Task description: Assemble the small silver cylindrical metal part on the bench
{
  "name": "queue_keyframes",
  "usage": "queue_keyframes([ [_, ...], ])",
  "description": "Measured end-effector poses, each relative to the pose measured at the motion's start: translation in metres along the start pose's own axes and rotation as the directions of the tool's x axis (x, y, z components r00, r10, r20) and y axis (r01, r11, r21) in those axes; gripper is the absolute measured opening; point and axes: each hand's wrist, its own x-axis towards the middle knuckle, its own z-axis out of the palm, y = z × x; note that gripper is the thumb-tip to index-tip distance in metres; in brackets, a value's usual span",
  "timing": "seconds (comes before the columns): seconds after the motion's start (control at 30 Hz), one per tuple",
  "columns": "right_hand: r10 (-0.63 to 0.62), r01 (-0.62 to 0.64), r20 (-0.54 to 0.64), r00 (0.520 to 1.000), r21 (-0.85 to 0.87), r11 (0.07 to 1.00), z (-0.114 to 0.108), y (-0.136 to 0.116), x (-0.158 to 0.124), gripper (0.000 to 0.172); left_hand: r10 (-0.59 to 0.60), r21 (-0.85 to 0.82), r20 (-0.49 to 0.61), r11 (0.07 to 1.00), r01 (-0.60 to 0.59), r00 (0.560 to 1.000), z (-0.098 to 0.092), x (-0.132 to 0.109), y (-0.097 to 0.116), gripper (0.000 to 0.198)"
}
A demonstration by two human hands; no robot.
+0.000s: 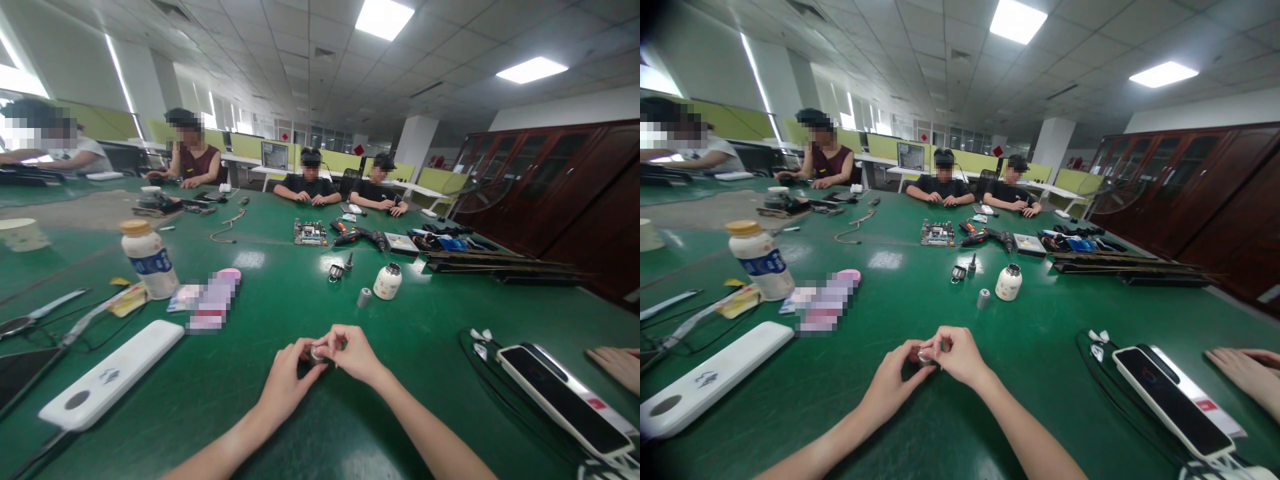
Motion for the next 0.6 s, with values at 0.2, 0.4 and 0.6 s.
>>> queue_keyframes([
  [0.2, -0.004, 0.005, 0.011, 1.000, -0.041, 0.999, -0.003, 0.005, 0.002, 0.043, -0.003, 0.015, -0.001, 1.000, 0.003, 1.000, 0.000, 0.000, 0.001, 0.028],
  [0.4, -0.003, 0.002, -0.051, 0.999, -0.005, 1.000, 0.006, 0.009, 0.000, 0.047, 0.015, 0.007, -0.016, 1.000, -0.015, 1.000, 0.002, -0.001, -0.003, 0.030],
  [0.6, -0.113, 0.078, -0.202, 0.973, -0.172, 0.982, 0.016, 0.012, -0.003, 0.048, 0.009, 0.003, -0.010, 1.000, -0.009, 1.000, 0.002, 0.000, -0.004, 0.028],
])
